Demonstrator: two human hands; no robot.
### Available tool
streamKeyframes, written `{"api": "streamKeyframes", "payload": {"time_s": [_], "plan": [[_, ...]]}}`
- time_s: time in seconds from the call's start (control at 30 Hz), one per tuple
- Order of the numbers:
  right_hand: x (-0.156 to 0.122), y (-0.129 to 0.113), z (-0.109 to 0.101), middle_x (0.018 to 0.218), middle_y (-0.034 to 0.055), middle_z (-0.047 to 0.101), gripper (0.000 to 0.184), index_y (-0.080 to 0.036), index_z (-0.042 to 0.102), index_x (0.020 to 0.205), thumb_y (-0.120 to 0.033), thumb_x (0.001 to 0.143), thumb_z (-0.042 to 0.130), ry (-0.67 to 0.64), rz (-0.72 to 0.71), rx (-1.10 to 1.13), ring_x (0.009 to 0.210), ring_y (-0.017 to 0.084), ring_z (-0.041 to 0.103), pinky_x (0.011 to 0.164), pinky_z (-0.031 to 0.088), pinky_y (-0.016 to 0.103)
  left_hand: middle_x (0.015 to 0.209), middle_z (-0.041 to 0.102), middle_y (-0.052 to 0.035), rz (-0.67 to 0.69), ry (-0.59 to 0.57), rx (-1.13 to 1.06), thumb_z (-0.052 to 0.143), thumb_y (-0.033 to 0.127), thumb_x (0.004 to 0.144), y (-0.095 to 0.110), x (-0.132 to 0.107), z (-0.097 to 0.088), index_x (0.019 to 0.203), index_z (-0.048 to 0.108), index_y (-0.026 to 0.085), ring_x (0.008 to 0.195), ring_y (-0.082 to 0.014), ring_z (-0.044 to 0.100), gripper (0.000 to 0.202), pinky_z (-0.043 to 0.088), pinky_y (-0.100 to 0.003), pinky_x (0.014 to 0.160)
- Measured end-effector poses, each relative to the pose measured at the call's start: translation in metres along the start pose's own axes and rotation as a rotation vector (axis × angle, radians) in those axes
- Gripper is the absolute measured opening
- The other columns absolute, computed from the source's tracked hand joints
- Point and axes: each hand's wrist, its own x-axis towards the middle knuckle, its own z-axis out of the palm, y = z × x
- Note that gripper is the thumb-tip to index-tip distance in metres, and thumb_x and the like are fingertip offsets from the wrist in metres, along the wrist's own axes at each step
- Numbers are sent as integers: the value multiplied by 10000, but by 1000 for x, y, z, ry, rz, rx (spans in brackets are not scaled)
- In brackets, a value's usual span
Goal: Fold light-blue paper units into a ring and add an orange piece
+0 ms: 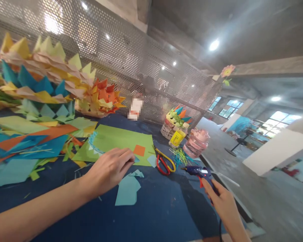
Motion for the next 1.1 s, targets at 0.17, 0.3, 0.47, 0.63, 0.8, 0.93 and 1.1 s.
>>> {"api": "streamKeyframes", "payload": {"time_s": [0.17, 0.3, 0.47, 0.63, 0.8, 0.93, 1.1], "plan": [[8, 26, -2, 719, 51, 683, 501, -197, 685, 770, -633, 741, 440, 78, -71, -213, 673, 237, 641, 620, 494, 313, 768, 592, -3, -47, -32, -36, 443, 187, 904, -2, 2, -3, 812, 524, 184, 722, -174, 553, 122, 394, -285, 649], [6, 29, 4, 859, 101, 693, 445, -194, 686, 793, -566, 770, 444, 116, -156, -349, 764, 276, 654, 688, 507, 381, 771, 600, 5, -74, -58, -48, 467, 171, 888, -3, 3, -6, 808, 526, 189, 730, -176, 560, 101, 393, -279, 645], [-12, -27, 19, 926, 130, 631, 327, -171, 626, 946, -403, 853, 414, 305, -386, -377, 901, 309, 592, 760, 471, 421, 765, 609, 9, -84, -62, -34, 482, 151, 871, -1, 3, -4, 791, 530, 190, 726, -177, 563, 101, 394, -279, 644], [-20, -119, 53, 879, 56, 631, 176, -200, 619, 863, -195, 886, 445, -205, -649, -23, 850, 183, 595, 776, 450, 287, 770, 620, 6, -62, -83, 25, 498, 156, 863, 0, 2, -4, 801, 544, 193, 711, -184, 560, 86, 387, -284, 631], [-7, -167, 80, 850, 59, 642, 127, -168, 637, 843, -155, 850, 511, -441, -745, -105, 819, 177, 580, 748, 417, 281, 759, 615, 1, -60, -103, 80, 500, 163, 861, 1, 4, -7, 806, 552, 192, 704, -193, 563, 81, 388, -294, 628], [3, -168, 85, 846, 52, 633, 109, -168, 629, 890, -239, 812, 601, -565, -740, -151, 785, 173, 569, 684, 401, 267, 767, 616, 4, -82, -102, 73, 498, 144, 851, -2, 5, -7, 807, 546, 193, 707, -190, 568, 82, 394, -292, 633], [7, -154, 94, 793, 19, 623, 114, -172, 605, 823, -209, 739, 672, -570, -690, -34, 733, 147, 547, 632, 383, 236, 751, 607, 5, -108, -106, 61, 477, 135, 853, -4, 6, -7, 791, 533, 193, 696, -183, 564, 102, 396, -290, 631]]}}
